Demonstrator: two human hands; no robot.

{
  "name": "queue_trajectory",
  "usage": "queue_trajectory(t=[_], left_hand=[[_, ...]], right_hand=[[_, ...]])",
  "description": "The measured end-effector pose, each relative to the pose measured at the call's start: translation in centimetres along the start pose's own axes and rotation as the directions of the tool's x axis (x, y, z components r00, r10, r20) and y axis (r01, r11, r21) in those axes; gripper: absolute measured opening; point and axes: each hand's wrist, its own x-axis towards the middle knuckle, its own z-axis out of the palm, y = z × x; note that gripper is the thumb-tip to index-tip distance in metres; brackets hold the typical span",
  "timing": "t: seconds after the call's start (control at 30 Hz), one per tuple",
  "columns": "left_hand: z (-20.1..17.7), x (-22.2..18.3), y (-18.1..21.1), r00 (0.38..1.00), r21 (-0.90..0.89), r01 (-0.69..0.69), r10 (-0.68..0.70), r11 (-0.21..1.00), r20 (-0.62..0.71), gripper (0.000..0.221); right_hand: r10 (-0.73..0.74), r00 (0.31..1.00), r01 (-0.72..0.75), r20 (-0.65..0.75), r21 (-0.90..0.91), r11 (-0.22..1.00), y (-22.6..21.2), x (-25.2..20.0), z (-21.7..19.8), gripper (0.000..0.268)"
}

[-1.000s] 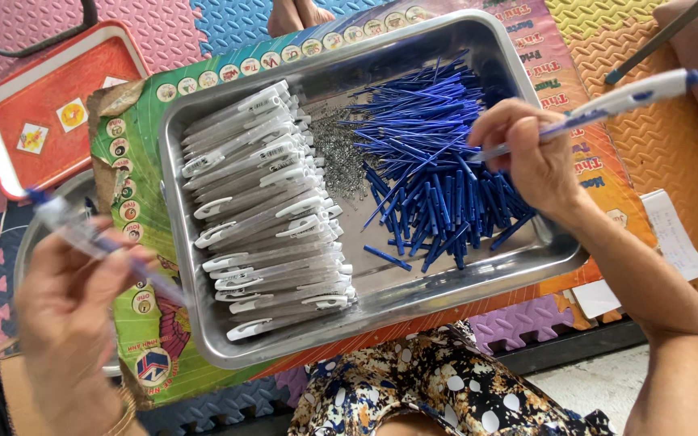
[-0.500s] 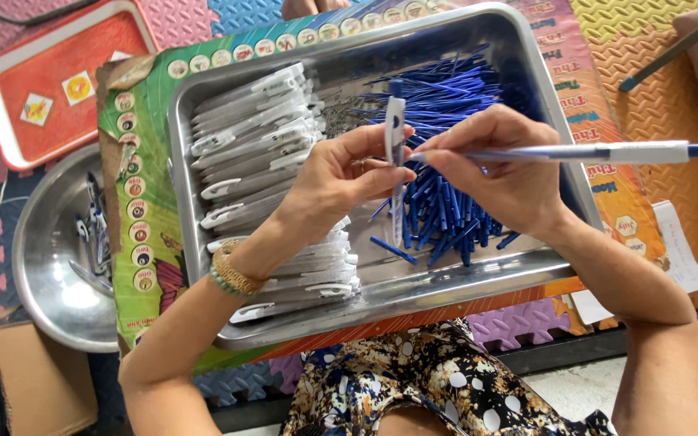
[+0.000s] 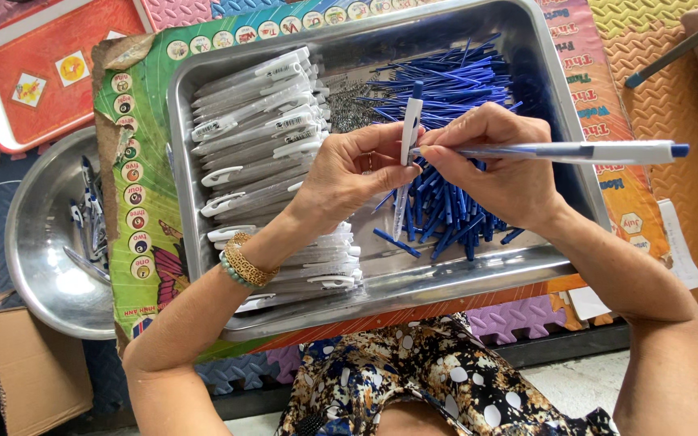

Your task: The person assembles pens by hand, inserting blue ink cartridges into white pen bodies, placing them into a tray, and periodically transferring groups of pens to a metal bowl.

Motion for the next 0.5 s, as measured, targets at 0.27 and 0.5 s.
queue_trajectory(t=[0.27,0.5], left_hand=[[0.2,0.1,-1.1,0.981,0.231,-0.128,0.157,0.964,-0.112,0.047],[-0.2,0.4,-0.8,0.986,0.158,0.058,-0.031,0.986,-0.165,0.057]], right_hand=[[-0.106,0.994,0.106,0.027,-0.012,0.994,0.7,0.9,0.4,0.014],[-0.46,0.881,0.472,0.109,-0.179,0.863,2.6,0.2,1.3,0.003]])
